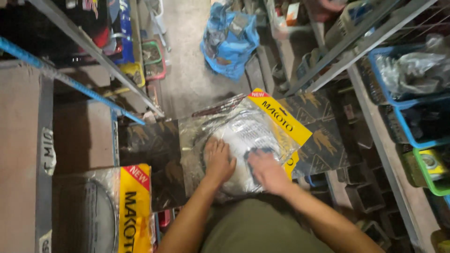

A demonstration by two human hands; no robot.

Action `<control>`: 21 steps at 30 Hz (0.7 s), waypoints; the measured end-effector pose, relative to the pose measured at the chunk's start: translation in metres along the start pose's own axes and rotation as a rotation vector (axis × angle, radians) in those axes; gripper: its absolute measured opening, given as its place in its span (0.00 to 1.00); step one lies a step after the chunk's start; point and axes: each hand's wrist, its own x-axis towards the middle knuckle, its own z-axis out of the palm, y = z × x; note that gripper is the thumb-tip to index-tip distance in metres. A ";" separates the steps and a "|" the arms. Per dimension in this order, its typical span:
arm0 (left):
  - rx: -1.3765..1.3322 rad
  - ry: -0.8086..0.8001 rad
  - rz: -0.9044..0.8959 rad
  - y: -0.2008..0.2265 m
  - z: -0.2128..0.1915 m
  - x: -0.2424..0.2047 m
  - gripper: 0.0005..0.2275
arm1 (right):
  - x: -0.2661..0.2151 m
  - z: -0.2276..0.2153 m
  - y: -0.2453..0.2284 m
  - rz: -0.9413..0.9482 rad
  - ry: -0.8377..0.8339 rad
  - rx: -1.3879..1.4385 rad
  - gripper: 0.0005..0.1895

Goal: The person cleans the surface of a plastic-wrapped item labeled 'MAKOTO' using a dark cloth. They wipe the packaging repeatedly with both hands, moving the cloth back and forth across the surface. The person briefly picks up a yellow box from a nearby shelf and places it back down before resuming the wiping action.

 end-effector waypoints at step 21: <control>0.065 -0.333 -0.347 0.060 -0.024 -0.028 0.37 | 0.152 -0.015 0.026 -0.388 0.396 -0.195 0.20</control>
